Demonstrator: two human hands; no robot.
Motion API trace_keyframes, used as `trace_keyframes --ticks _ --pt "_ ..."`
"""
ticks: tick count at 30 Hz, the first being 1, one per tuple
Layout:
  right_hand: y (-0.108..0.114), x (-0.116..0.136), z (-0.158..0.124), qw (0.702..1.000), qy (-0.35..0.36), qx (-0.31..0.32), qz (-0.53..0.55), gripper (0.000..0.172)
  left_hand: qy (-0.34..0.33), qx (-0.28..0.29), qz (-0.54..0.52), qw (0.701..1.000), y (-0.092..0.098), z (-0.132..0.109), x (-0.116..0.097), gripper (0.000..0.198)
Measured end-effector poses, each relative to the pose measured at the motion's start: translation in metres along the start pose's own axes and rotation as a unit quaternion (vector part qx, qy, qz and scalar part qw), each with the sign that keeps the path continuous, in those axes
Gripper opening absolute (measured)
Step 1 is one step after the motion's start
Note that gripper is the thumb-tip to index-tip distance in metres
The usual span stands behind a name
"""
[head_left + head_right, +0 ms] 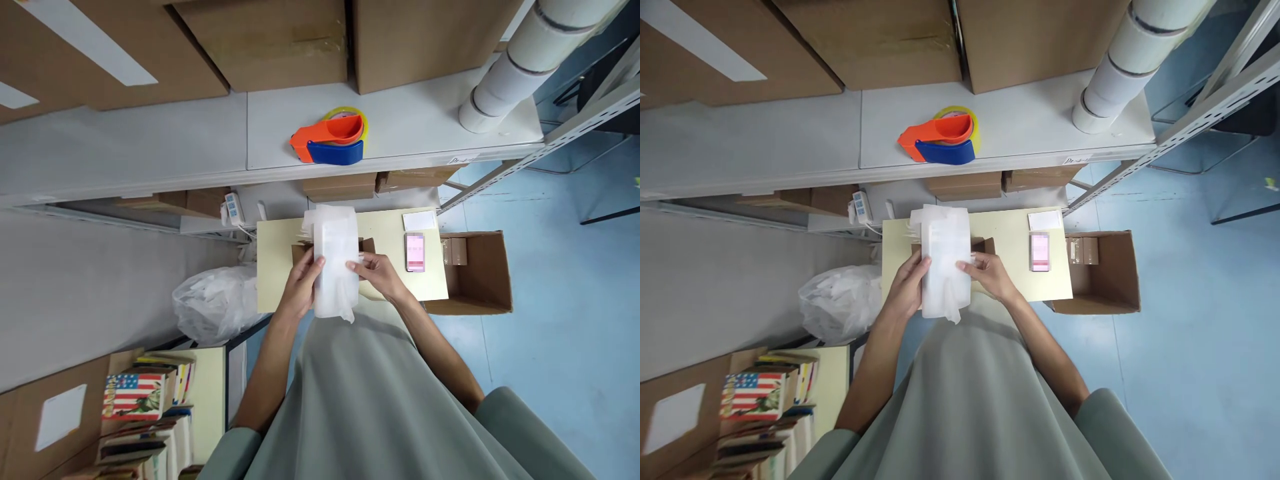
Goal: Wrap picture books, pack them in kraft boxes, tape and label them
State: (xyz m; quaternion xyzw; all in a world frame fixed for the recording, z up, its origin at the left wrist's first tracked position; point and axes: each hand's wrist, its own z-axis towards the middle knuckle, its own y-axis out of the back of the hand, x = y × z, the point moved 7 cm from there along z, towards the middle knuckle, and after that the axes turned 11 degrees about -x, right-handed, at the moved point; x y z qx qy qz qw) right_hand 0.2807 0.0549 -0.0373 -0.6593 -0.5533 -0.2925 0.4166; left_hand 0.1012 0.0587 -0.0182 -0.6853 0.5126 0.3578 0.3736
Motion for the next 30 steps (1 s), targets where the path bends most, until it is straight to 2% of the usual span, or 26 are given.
trace_keyframes --ticks 3,5,7,9,11,13,15,18,23,27,30 --pt "0.017 0.014 0.007 0.997 0.045 -0.033 -0.059 0.062 -0.050 -0.014 0.007 0.999 0.007 0.009 -0.005 0.065" --pt "0.025 0.028 0.010 0.988 0.084 -0.044 -0.124 0.061 -0.079 -0.033 0.042 0.995 0.020 0.018 -0.001 0.060" --pt "0.029 0.044 0.013 0.968 0.122 -0.053 -0.214 0.056 -0.131 -0.072 0.122 0.981 0.040 0.027 0.005 0.049" --pt "0.029 0.059 0.015 0.933 0.155 -0.064 -0.320 0.044 -0.192 -0.121 0.234 0.945 0.062 0.036 0.014 0.036" --pt "0.023 0.072 0.018 0.887 0.183 -0.062 -0.420 0.034 -0.215 -0.147 0.327 0.909 0.080 0.043 0.030 0.025" --pt "0.011 0.079 0.021 0.840 0.204 -0.044 -0.501 0.031 -0.187 -0.141 0.375 0.897 0.094 0.049 0.053 0.020" --pt "-0.003 0.081 0.026 0.796 0.213 -0.017 -0.567 0.032 -0.149 -0.133 0.383 0.902 0.105 0.052 0.074 0.021" --pt "-0.023 0.073 0.034 0.736 0.201 0.022 -0.647 0.032 -0.126 -0.141 0.358 0.914 0.118 0.050 0.091 0.039" --pt "-0.048 0.044 0.045 0.645 0.170 0.059 -0.743 0.031 -0.133 -0.130 0.295 0.937 0.127 0.049 0.098 0.061" --pt "-0.062 0.012 0.052 0.596 0.150 0.076 -0.785 0.032 -0.127 -0.123 0.286 0.942 0.128 0.052 0.103 0.069" --pt "-0.068 -0.012 0.057 0.574 0.138 0.090 -0.802 0.035 -0.136 -0.117 0.286 0.941 0.127 0.054 0.106 0.072"
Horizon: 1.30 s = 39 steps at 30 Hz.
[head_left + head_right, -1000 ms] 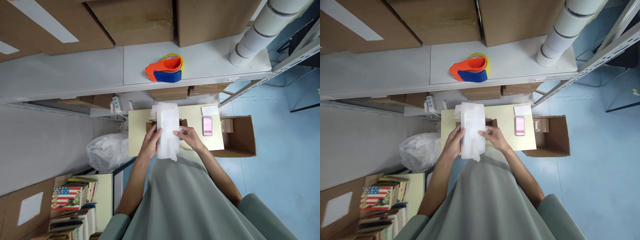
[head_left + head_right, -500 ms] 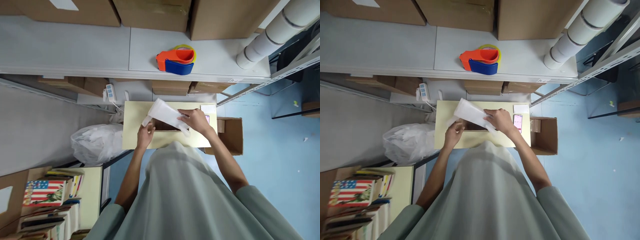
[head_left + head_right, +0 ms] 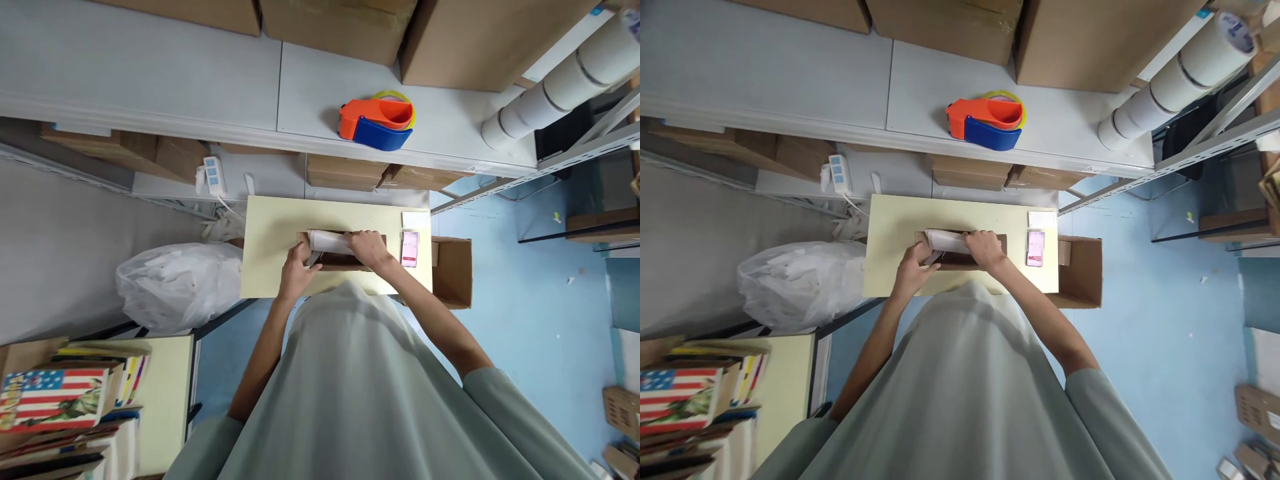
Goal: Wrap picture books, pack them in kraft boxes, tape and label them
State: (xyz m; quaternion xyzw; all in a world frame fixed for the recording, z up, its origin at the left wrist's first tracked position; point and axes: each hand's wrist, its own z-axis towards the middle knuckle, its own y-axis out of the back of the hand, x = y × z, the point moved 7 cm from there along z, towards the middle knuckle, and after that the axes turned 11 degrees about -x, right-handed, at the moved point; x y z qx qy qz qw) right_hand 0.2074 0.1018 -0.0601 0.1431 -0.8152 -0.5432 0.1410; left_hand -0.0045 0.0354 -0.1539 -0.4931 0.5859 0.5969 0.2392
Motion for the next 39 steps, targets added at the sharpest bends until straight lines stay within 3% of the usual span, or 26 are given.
trace_keyframes --ticks 9,15,19,23,25,30,35,39 --pt "-0.053 0.009 0.013 0.998 0.003 0.049 0.033 0.041 -0.038 0.022 0.027 0.999 -0.003 -0.002 -0.003 0.080" --pt "-0.068 -0.002 0.001 0.997 -0.012 0.042 0.058 0.049 -0.069 0.026 0.053 0.996 -0.003 -0.005 -0.014 0.087" --pt "-0.056 -0.025 -0.029 0.991 -0.063 -0.051 0.103 0.044 -0.098 0.039 0.044 0.993 0.000 -0.009 -0.027 0.084" --pt "-0.034 -0.063 -0.059 0.961 -0.157 -0.195 0.121 0.038 -0.123 0.049 0.044 0.990 0.003 -0.011 -0.037 0.076" --pt "-0.029 -0.076 -0.063 0.948 -0.172 -0.232 0.134 0.036 -0.138 0.061 0.047 0.987 -0.001 -0.013 -0.039 0.072" --pt "-0.039 -0.084 -0.035 0.943 -0.157 -0.194 0.219 0.046 -0.173 0.094 0.067 0.978 -0.014 -0.019 -0.033 0.071" --pt "-0.054 -0.092 -0.004 0.898 -0.189 -0.186 0.351 0.068 -0.183 0.129 0.112 0.968 -0.022 -0.021 -0.017 0.079" --pt "-0.071 -0.097 0.004 0.876 -0.209 -0.170 0.401 0.063 -0.177 0.138 0.132 0.966 -0.023 -0.022 -0.011 0.088"
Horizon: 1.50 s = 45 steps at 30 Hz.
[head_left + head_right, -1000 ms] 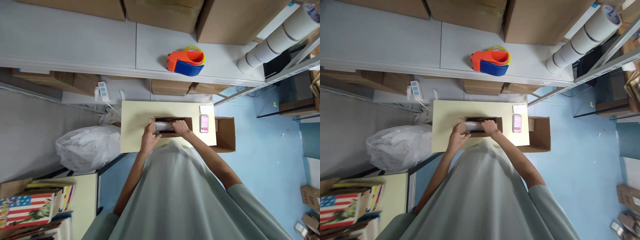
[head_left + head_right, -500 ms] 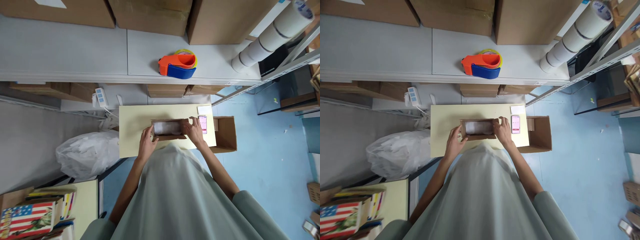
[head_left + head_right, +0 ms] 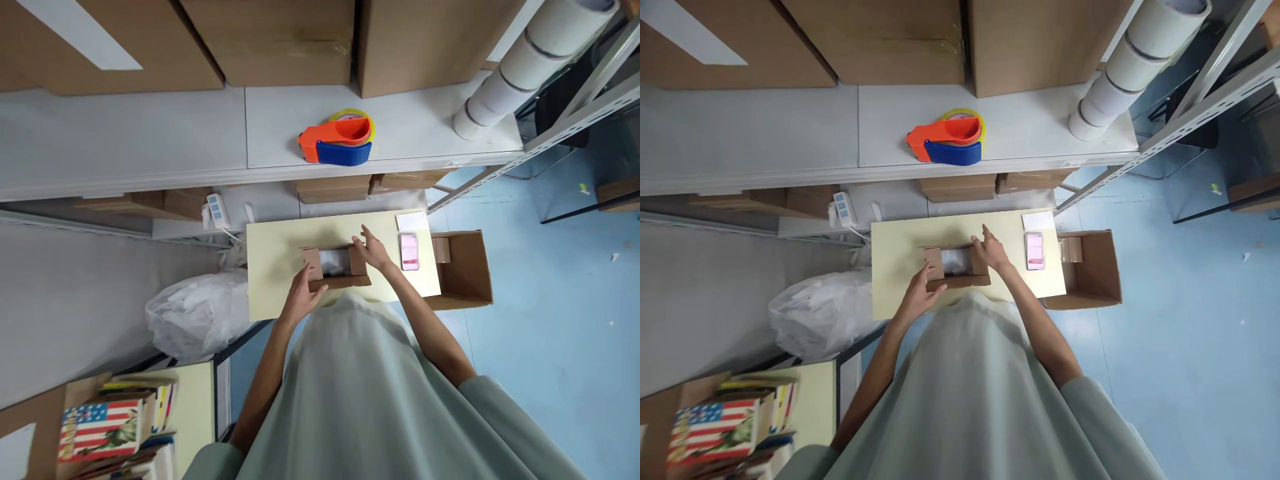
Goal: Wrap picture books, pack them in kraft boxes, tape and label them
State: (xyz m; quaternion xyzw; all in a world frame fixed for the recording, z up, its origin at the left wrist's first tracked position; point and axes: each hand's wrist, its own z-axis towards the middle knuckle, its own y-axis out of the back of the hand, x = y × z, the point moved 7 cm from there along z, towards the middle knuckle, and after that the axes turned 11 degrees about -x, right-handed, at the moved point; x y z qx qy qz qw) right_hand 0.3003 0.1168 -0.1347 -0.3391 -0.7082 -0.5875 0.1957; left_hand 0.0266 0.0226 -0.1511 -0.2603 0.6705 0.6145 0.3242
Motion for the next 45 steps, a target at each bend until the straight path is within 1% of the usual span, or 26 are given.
trace_keyframes --ticks 2,3,6,8,10,13,15,17,19,23,26,28,31,35,37,41,45 --pt "-0.001 -0.005 -0.001 1.000 0.009 0.003 0.007 0.050 0.016 -0.007 0.005 1.000 0.000 0.000 0.002 0.099" --pt "0.000 -0.007 -0.003 1.000 0.017 0.002 0.007 0.044 0.028 -0.019 0.005 0.999 0.002 0.001 0.004 0.102" --pt "0.002 -0.016 -0.008 0.999 0.044 0.002 0.007 0.024 0.085 -0.092 0.003 0.992 0.009 0.008 0.015 0.097" --pt "0.001 -0.025 -0.012 0.999 0.049 0.001 0.004 0.018 0.119 -0.138 0.004 0.983 0.013 0.015 0.022 0.093" --pt "-0.004 -0.036 -0.016 0.999 0.031 0.002 0.020 0.019 0.128 -0.149 -0.001 0.981 0.011 0.023 0.025 0.086" --pt "-0.014 -0.049 -0.027 0.994 0.002 0.008 0.105 0.020 0.128 -0.126 -0.013 0.984 0.002 0.034 0.021 0.066" --pt "-0.019 -0.054 -0.035 0.986 -0.011 0.003 0.164 0.021 0.153 -0.111 -0.003 0.982 -0.003 0.036 0.018 0.059" --pt "-0.022 -0.058 -0.044 0.980 -0.027 -0.014 0.196 0.026 0.180 -0.102 0.015 0.978 -0.004 0.034 0.016 0.059" --pt "-0.022 -0.062 -0.053 0.976 -0.038 -0.033 0.210 0.030 0.190 -0.093 0.031 0.977 -0.005 0.031 0.010 0.062" --pt "-0.010 -0.070 -0.065 0.975 -0.048 -0.070 0.207 0.036 0.177 -0.073 0.051 0.980 -0.009 0.027 -0.002 0.065" --pt "0.000 -0.082 -0.068 0.972 -0.067 -0.090 0.208 0.039 0.172 -0.064 0.047 0.982 -0.017 0.027 -0.009 0.063" --pt "0.001 -0.091 -0.069 0.966 -0.084 -0.094 0.227 0.042 0.176 -0.066 0.038 0.982 -0.023 0.027 -0.011 0.061" --pt "-0.004 -0.102 -0.070 0.948 -0.111 -0.103 0.279 0.052 0.193 -0.083 0.000 0.978 -0.028 0.028 -0.007 0.055" --pt "-0.011 -0.107 -0.074 0.933 -0.132 -0.147 0.302 0.059 0.215 -0.111 -0.061 0.968 -0.027 0.028 0.006 0.044" --pt "-0.012 -0.107 -0.076 0.932 -0.133 -0.158 0.297 0.061 0.222 -0.111 -0.063 0.967 -0.026 0.028 0.012 0.040" --pt "-0.012 -0.103 -0.076 0.937 -0.121 -0.152 0.292 0.065 0.219 -0.109 -0.059 0.968 -0.024 0.030 0.016 0.037" --pt "-0.009 -0.099 -0.076 0.955 -0.092 -0.159 0.233 0.064 0.193 -0.112 -0.060 0.973 -0.023 0.030 0.016 0.036"
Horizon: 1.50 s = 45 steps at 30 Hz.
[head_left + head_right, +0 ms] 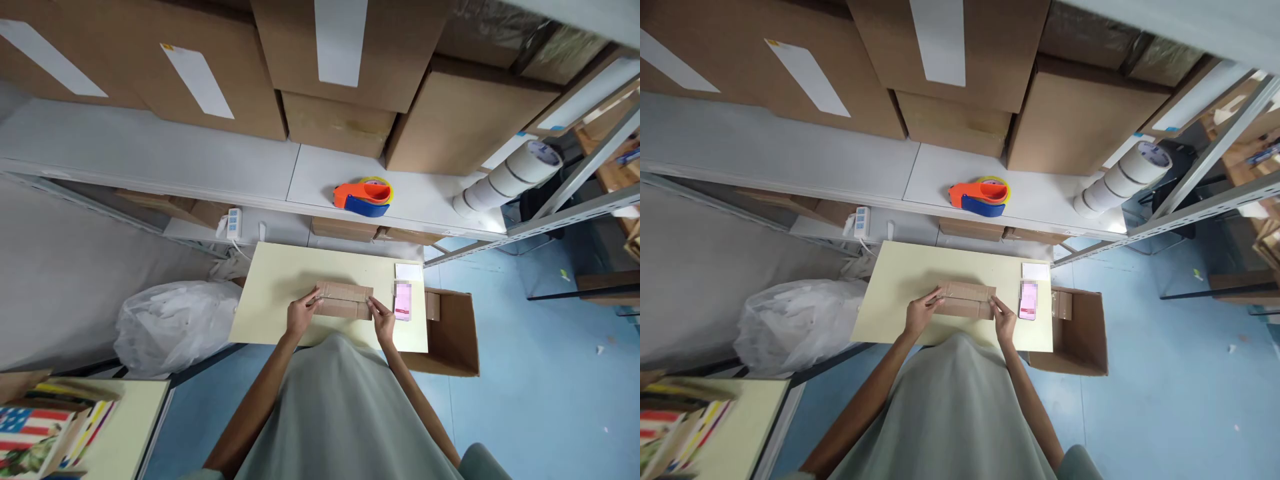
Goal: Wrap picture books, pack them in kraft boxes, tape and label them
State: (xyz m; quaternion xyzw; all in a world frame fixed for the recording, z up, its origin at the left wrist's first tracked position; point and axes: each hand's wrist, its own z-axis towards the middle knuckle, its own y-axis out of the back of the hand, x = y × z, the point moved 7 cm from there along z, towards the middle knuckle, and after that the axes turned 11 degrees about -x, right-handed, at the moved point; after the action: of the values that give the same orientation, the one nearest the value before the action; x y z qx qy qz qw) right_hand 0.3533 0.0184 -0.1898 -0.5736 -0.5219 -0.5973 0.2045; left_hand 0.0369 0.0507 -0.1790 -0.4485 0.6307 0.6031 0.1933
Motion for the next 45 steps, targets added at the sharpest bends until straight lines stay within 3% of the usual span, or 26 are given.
trace_keyframes --ticks 5,8,10,12,14,16,18,20,24,28,31,39,45 --pt "-0.001 0.007 0.003 0.999 0.026 0.004 -0.022 0.059 -0.060 0.030 -0.005 0.998 0.003 0.002 -0.007 0.040" --pt "0.002 0.037 0.018 0.997 0.055 -0.001 -0.053 0.063 -0.108 0.033 -0.001 0.994 0.013 0.010 -0.026 0.040" --pt "0.005 0.080 0.035 0.990 0.112 -0.019 -0.080 0.064 -0.144 0.013 -0.003 0.989 0.025 0.020 -0.050 0.036" --pt "0.005 0.142 0.055 0.970 0.212 -0.049 -0.112 0.057 -0.186 -0.013 -0.018 0.982 0.041 0.034 -0.083 0.031" --pt "0.000 0.213 0.072 0.932 0.330 -0.076 -0.129 0.050 -0.226 -0.045 -0.038 0.972 0.059 0.049 -0.120 0.030" --pt "-0.012 0.276 0.088 0.890 0.424 -0.085 -0.144 0.054 -0.253 -0.078 -0.064 0.962 0.078 0.064 -0.156 0.035" --pt "-0.033 0.321 0.105 0.855 0.475 -0.073 -0.195 0.066 -0.269 -0.106 -0.094 0.953 0.097 0.075 -0.186 0.041" --pt "-0.055 0.346 0.126 0.836 0.475 -0.062 -0.268 0.076 -0.283 -0.125 -0.122 0.943 0.113 0.080 -0.208 0.045" --pt "-0.087 0.356 0.159 0.812 0.435 -0.012 -0.389 0.072 -0.298 -0.147 -0.153 0.931 0.131 0.076 -0.224 0.044" --pt "-0.088 0.350 0.154 0.801 0.442 0.014 -0.404 0.067 -0.304 -0.153 -0.167 0.925 0.140 0.060 -0.213 0.039" --pt "-0.076 0.335 0.114 0.783 0.467 0.036 -0.408 0.068 -0.304 -0.164 -0.182 0.921 0.149 0.042 -0.198 0.037" --pt "-0.039 0.302 -0.038 0.747 0.541 0.099 -0.374 0.052 -0.282 -0.183 -0.222 0.915 0.173 -0.015 -0.165 0.031" --pt "-0.022 0.290 -0.077 0.740 0.522 0.140 -0.400 0.038 -0.302 -0.128 -0.220 0.919 0.173 -0.030 -0.156 0.024"
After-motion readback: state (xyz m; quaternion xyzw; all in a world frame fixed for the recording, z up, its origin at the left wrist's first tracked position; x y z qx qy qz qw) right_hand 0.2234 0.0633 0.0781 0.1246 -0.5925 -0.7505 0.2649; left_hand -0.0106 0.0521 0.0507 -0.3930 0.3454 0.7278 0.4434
